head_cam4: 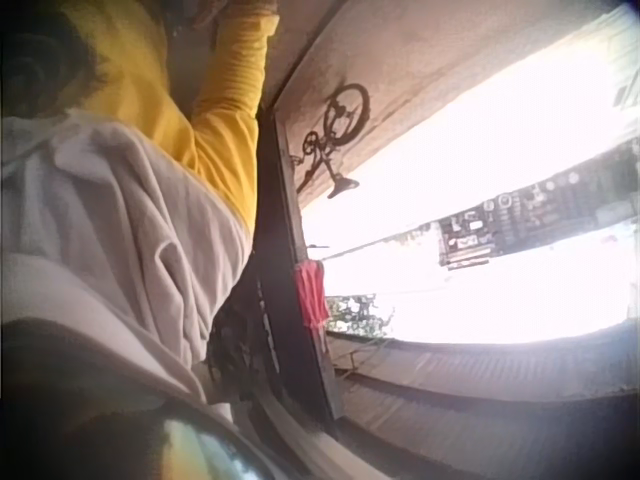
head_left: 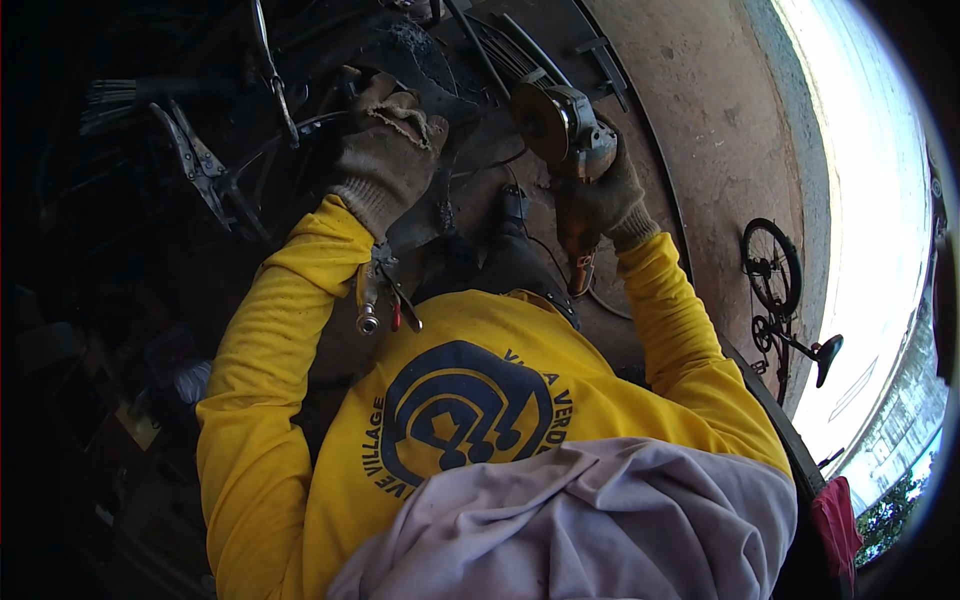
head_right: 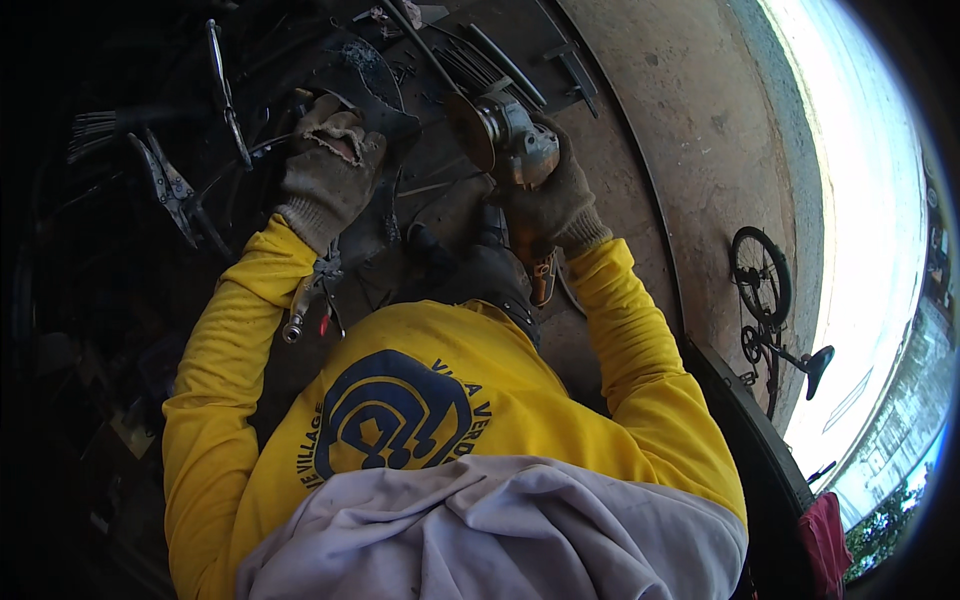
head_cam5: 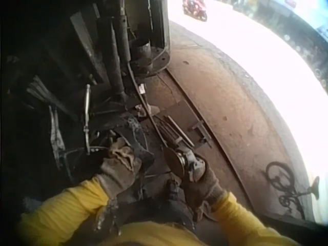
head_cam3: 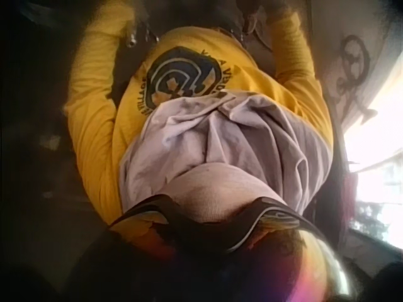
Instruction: The person welds metal pieces together using a welding rod and then uses an angle grinder to smooth the edges of the metal assembly.
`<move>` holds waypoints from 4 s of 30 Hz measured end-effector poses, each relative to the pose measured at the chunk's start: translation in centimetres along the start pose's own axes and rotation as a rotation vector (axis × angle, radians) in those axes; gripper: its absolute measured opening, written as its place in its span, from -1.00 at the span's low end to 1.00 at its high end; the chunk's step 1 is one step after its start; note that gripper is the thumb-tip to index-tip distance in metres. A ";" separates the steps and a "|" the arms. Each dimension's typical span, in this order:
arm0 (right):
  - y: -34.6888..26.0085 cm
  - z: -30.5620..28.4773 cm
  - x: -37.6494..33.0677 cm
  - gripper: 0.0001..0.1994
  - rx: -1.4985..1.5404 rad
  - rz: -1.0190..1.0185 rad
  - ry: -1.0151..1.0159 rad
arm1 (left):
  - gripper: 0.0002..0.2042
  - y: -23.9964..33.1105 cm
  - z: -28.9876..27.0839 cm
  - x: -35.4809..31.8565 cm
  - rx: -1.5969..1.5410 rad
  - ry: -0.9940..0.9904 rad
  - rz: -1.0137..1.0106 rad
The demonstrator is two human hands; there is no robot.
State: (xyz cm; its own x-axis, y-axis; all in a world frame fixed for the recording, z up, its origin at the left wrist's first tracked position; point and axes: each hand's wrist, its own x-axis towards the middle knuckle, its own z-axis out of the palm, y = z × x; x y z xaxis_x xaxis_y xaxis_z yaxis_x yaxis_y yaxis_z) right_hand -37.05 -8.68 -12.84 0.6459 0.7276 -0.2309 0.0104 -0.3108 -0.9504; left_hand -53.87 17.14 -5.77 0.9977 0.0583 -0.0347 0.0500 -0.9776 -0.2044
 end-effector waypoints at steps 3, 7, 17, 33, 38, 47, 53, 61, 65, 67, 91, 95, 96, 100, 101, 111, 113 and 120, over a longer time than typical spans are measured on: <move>-0.2 0.0 -0.2 0.01 -0.035 0.014 0.018 | -0.83 0.1 0.4 0.1 -0.033 0.071 0.001; 0.0 0.1 -0.2 0.01 -0.096 0.003 0.017 | -0.86 0.0 0.8 -0.1 0.040 0.077 0.029; -0.1 0.4 -0.3 0.00 -0.011 0.015 -0.005 | -0.82 0.7 0.4 -0.4 0.024 0.049 0.037; 0.3 1.3 -0.3 -0.12 -0.067 -0.022 0.000 | -0.86 1.4 0.1 -0.9 0.098 0.019 0.009; 0.0 0.9 -0.3 -0.08 -0.095 0.022 0.028 | -0.82 1.1 0.9 -0.1 0.022 0.010 0.021; 0.1 0.9 -0.2 -0.04 -0.120 0.018 0.006 | -0.78 1.2 0.5 -0.2 0.036 -0.044 0.004; -0.1 1.1 -0.4 -0.05 -0.083 0.031 0.015 | -0.78 1.3 0.9 -0.1 0.060 -0.036 0.016; -0.4 0.8 -0.6 -0.05 -0.050 -0.031 0.034 | -0.80 0.6 0.1 0.1 0.014 0.055 0.005; -1.0 0.0 -1.0 -0.02 0.030 -0.048 0.036 | -0.84 0.1 -1.3 1.5 -0.135 0.010 -0.119; -1.4 -0.8 -1.4 -0.01 0.056 -0.076 0.045 | -0.86 -0.3 -1.9 2.4 -0.449 0.186 -0.152; -5.1 -3.0 -3.1 -0.02 0.075 -0.134 0.137 | -0.70 1.3 -6.1 2.4 -0.384 0.410 -0.078; -5.1 -3.0 -2.9 0.01 0.072 -0.108 0.123 | -0.71 1.3 -6.0 2.4 -0.353 0.437 -0.062; -4.8 -3.0 -2.8 0.02 0.081 -0.104 0.119 | -0.71 1.4 -6.1 2.4 -0.346 0.441 -0.058; -4.6 -2.9 -2.6 0.05 0.038 -0.143 0.118 | -0.68 1.3 -5.9 2.4 -0.292 0.419 -0.057; -4.5 -2.9 -2.5 0.05 0.036 -0.143 0.119 | -0.68 1.3 -5.9 2.5 -0.294 0.420 -0.057; -5.3 -2.5 -2.2 0.03 0.075 -0.135 0.126 | -0.62 1.0 -5.0 2.4 -0.307 0.469 -0.042; -5.3 -2.6 -2.1 0.04 0.100 -0.133 0.121 | -0.63 1.0 -5.2 2.4 -0.298 0.461 -0.038; -5.1 -3.0 -1.9 0.07 0.050 -0.157 0.109 | -0.78 1.1 -4.9 1.9 -0.303 0.361 -0.074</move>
State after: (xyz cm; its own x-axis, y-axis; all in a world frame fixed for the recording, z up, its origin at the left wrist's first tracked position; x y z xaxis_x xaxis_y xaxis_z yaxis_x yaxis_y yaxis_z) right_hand -36.10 -10.31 -6.95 0.7184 0.6932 -0.0580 0.0810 -0.1662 -0.9828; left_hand -51.73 15.17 -1.28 0.9405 0.1083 0.3219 0.0791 -0.9916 0.1026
